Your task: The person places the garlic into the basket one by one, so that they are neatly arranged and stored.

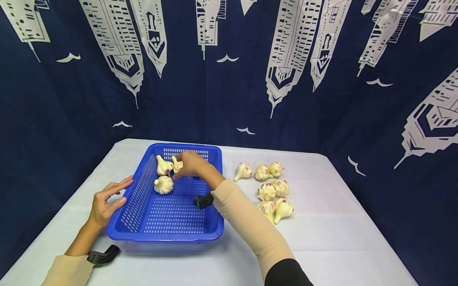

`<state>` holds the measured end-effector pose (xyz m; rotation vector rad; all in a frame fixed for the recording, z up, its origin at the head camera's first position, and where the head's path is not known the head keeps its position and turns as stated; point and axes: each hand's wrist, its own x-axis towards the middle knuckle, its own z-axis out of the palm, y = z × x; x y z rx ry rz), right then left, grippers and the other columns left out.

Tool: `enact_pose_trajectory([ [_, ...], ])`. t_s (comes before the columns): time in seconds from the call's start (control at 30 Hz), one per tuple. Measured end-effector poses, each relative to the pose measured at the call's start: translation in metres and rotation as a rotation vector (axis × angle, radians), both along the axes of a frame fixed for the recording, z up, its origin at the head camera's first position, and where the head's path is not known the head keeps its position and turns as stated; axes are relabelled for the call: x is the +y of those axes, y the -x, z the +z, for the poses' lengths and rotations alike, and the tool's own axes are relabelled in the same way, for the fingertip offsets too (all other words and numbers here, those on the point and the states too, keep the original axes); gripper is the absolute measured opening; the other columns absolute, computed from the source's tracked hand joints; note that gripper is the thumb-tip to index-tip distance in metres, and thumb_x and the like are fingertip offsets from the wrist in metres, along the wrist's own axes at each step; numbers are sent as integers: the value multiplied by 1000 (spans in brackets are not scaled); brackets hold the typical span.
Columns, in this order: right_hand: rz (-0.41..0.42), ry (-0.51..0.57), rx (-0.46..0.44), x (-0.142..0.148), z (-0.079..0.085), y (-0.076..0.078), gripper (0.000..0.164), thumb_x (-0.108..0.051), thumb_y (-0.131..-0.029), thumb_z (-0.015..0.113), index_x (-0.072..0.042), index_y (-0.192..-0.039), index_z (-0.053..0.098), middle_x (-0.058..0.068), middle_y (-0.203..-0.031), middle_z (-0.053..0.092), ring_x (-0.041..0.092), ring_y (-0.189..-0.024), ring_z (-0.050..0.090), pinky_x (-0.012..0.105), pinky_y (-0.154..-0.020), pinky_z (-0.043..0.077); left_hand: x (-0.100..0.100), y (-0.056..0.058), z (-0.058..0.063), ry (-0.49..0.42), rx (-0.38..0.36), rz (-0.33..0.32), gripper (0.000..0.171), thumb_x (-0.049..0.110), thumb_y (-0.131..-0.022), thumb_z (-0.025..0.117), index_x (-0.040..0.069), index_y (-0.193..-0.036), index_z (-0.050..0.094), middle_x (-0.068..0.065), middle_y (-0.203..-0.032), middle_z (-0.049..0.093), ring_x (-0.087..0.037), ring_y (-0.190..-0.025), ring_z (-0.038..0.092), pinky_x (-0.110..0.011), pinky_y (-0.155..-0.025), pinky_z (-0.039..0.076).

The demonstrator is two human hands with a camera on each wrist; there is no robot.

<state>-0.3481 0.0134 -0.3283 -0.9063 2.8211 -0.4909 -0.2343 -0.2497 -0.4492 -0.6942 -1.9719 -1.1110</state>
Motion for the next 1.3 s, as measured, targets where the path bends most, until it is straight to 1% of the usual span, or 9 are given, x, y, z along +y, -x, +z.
enact_pose_trajectory([
  [0.13,-8,36,-23,12,7,-1,65,-30,-77,84,-4,-132,61,10,-101,71,17,-84,63,28,-70,52,-1,1,-1,0,-20,-3,49,4,-72,60,-7,-119,67,-19,-127,64,-10,-90,58,-21,-74,38],
  [0.27,-12,67,-44,25,11,-2,63,-28,-78,83,-4,-132,60,11,-101,70,19,-82,64,27,-68,52,-1,2,-2,3,-1,-3,49,4,-72,59,-8,-118,67,-20,-126,64,-11,-88,59,-21,-73,37],
  [0.37,-19,102,-63,36,13,-1,62,-27,-78,83,-4,-131,61,9,-98,69,19,-82,64,28,-70,53,-1,1,-2,2,4,0,49,4,-71,59,-8,-118,67,-19,-126,64,-10,-89,59,-21,-74,38],
  [0.53,-38,156,-75,52,14,1,58,-26,-80,81,-4,-131,62,10,-101,69,22,-88,65,31,-77,54,-1,0,-2,-3,-6,3,49,4,-71,59,-8,-118,67,-18,-126,64,-8,-92,58,-22,-74,39],
  [0.7,-47,193,-69,67,10,0,59,-25,-81,80,-1,-131,61,12,-101,71,25,-90,67,35,-80,54,-1,1,-3,-6,6,2,49,4,-71,58,-9,-118,67,-21,-125,64,-12,-90,59,-21,-73,39],
  [0.8,-63,211,-62,78,4,0,59,-27,-81,81,0,-129,61,10,-99,71,25,-91,67,36,-81,54,0,1,-2,-14,20,-6,49,3,-71,58,-9,-117,67,-21,-124,65,-11,-89,59,-20,-73,38],
  [1.0,-83,284,-32,95,-6,-1,54,-28,-82,79,1,-125,63,8,-95,72,22,-85,68,32,-72,55,2,3,-3,-31,70,-17,49,2,-68,60,-9,-115,69,-21,-122,66,-9,-89,60,-21,-72,39],
  [1.17,-90,322,-15,107,-4,-4,50,-27,-82,79,-2,-123,64,9,-95,71,22,-83,67,31,-69,55,2,3,-4,-37,71,-20,50,1,-67,60,-9,-115,69,-20,-123,66,-10,-89,60,-22,-72,39],
  [1.3,-104,329,-17,117,1,-4,52,-26,-82,79,-1,-125,63,9,-97,70,22,-83,66,31,-68,54,2,5,-5,-40,64,-10,50,1,-67,60,-9,-115,69,-20,-123,66,-12,-90,61,-23,-73,38],
])
